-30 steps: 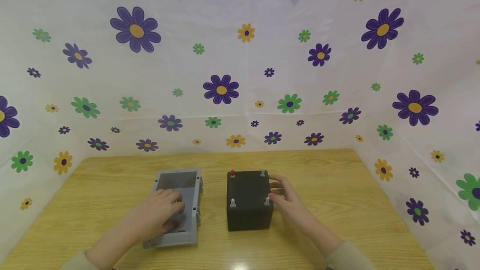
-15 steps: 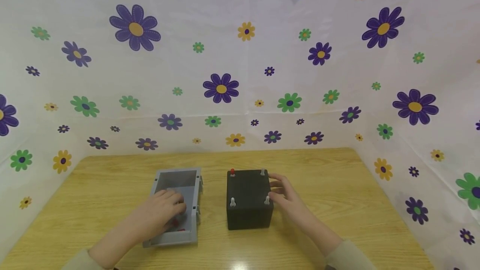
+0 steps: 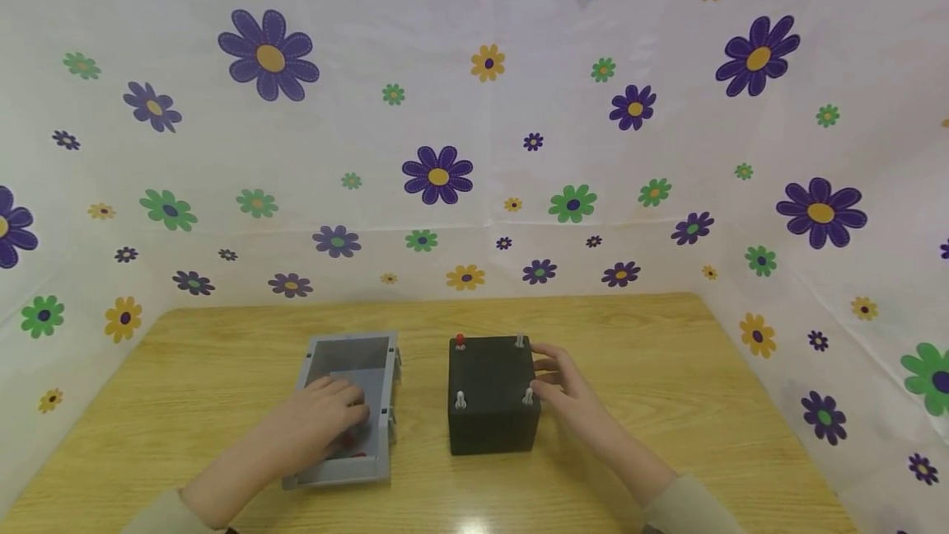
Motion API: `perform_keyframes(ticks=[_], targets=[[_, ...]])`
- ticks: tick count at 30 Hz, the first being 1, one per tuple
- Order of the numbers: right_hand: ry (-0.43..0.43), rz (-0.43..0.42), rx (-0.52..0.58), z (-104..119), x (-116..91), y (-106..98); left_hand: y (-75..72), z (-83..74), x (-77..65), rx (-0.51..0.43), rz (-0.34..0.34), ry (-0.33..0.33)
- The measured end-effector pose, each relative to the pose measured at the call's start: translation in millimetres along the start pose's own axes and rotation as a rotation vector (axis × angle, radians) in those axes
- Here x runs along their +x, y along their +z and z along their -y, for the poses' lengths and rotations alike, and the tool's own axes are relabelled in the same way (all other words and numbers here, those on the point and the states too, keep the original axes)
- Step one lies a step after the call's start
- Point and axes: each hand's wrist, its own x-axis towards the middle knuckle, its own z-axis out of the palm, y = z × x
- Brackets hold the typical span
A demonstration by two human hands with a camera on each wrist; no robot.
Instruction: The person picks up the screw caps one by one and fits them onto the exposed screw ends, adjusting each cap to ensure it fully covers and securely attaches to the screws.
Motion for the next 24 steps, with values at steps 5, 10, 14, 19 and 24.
perform_keyframes(ticks=[5, 10, 14, 19, 24], targets=[[0.016, -0.002, -0.002, -0.2, 0.3, -0.2, 0.1, -1.1, 2.3, 0.004, 0.051, -0.002], [0.034, -0.001, -0.004, -0.3, 1.2, -0.2, 1.8, -1.9, 4.0, 0.042, 0.071, 0.006], [0.023, 0.006, -0.001, -0.1, 1.5, -0.3, 1.9, -2.4, 4.5, 0.062, 0.077, 0.008], [0.020, 0.002, 0.005, 0.5, 1.1, 0.0, 1.0, -3.0, 5.2, 0.079, 0.074, 0.016], [0.017, -0.001, 0.000, 0.9, 0.9, 0.1, 1.1, -3.3, 5.2, 0.098, 0.079, 0.024]])
